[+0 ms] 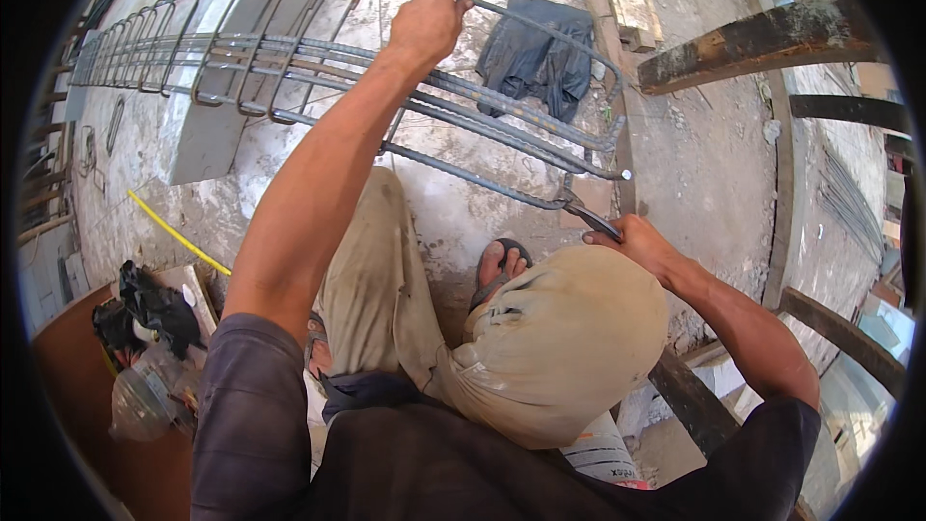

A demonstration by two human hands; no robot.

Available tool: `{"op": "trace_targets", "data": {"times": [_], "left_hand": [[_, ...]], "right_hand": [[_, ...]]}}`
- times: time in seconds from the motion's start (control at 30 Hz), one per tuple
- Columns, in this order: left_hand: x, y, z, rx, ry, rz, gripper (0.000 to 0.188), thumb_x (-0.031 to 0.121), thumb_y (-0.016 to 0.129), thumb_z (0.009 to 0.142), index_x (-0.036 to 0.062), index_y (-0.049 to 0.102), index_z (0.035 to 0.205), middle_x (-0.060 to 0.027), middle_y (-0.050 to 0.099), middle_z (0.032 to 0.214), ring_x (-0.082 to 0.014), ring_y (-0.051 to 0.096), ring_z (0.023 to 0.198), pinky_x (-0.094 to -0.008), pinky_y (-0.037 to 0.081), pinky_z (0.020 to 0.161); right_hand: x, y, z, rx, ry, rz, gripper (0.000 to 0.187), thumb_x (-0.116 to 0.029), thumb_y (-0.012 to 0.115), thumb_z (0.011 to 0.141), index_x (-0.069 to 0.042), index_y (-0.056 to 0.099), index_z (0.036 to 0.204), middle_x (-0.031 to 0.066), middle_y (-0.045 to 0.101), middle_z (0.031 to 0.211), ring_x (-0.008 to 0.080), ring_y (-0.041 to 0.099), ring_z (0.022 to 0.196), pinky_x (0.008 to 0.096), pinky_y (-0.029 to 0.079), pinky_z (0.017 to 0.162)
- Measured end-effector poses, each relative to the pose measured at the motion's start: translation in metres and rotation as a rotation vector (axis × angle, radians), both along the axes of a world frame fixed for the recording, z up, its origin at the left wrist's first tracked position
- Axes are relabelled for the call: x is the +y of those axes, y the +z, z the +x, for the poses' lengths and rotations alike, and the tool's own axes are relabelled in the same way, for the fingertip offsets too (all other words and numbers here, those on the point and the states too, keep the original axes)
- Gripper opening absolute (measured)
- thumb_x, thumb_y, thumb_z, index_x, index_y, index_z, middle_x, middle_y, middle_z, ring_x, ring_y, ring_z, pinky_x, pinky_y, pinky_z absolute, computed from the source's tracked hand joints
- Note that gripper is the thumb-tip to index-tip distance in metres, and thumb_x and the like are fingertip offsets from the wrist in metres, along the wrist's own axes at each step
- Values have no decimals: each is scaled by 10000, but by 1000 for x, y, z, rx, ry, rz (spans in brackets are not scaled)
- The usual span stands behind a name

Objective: The person ties metal wire around rebar rods to assemble a structural cage using pliers. They loop individual pieces of wire around the junctions and twist them tight with the tool.

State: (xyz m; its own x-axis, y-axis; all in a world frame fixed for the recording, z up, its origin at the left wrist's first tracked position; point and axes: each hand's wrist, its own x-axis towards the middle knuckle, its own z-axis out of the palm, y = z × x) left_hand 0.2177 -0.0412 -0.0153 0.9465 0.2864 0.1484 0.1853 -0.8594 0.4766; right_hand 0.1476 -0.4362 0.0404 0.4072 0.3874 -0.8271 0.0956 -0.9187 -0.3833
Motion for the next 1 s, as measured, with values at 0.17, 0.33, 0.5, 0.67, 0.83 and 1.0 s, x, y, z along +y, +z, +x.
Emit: {"op": "trace_targets", "data": {"times": [0.17, 0.33, 0.5, 0.67, 0.83, 1.0], "left_hand": [[-7, -1, 10, 38, -13, 17, 415, 382, 601, 1040, 30, 592, 1260, -279, 582, 1241, -494, 687, 971, -552, 571, 842], [0, -6, 14, 44, -24, 31, 411, 399, 599, 1037, 52, 598, 1257, -264, 581, 1246, -497, 687, 973, -560, 571, 839], [-1, -5, 14, 70, -9, 31, 413, 416, 603, 1032, 54, 601, 1231, -255, 574, 1258, -495, 688, 989, -559, 574, 845], [-2, -8, 18, 80, -1, 46, 417, 429, 605, 1028, 63, 606, 1229, -249, 571, 1272, -482, 688, 1009, -559, 568, 864], [5, -12, 15, 50, 29, 24, 433, 447, 608, 1019, 60, 619, 1212, -238, 578, 1269, -458, 690, 1008, -551, 564, 862], [-2, 0, 12, 15, 23, 4, 452, 451, 629, 1004, 47, 636, 1208, -243, 589, 1243, -463, 686, 1010, -554, 563, 866]], "right_hand": [[-7, -3, -11, -29, -113, 50, 389, -338, 647, 1014, 37, 749, 1013, 249, 654, 709, 348, 621, 635, 470, 499, 690], [-4, -11, -26, -136, -176, 63, 356, -333, 651, 1013, 7, 757, 1026, 251, 682, 757, 382, 640, 663, 476, 500, 691], [3, -12, -34, -212, -180, 53, 337, -336, 662, 1006, -12, 753, 1001, 236, 680, 742, 389, 638, 655, 480, 497, 669], [3, -14, -38, -294, -217, 33, 349, -336, 670, 998, 4, 734, 954, 240, 667, 721, 382, 634, 645, 485, 491, 646], [7, -6, -38, -257, -225, 19, 379, -366, 703, 970, 10, 752, 952, 237, 692, 749, 320, 662, 652, 450, 515, 662], [-3, 5, -28, -116, -194, 91, 430, -404, 721, 946, 24, 762, 957, 193, 713, 740, 195, 667, 682, 405, 531, 679]]}}
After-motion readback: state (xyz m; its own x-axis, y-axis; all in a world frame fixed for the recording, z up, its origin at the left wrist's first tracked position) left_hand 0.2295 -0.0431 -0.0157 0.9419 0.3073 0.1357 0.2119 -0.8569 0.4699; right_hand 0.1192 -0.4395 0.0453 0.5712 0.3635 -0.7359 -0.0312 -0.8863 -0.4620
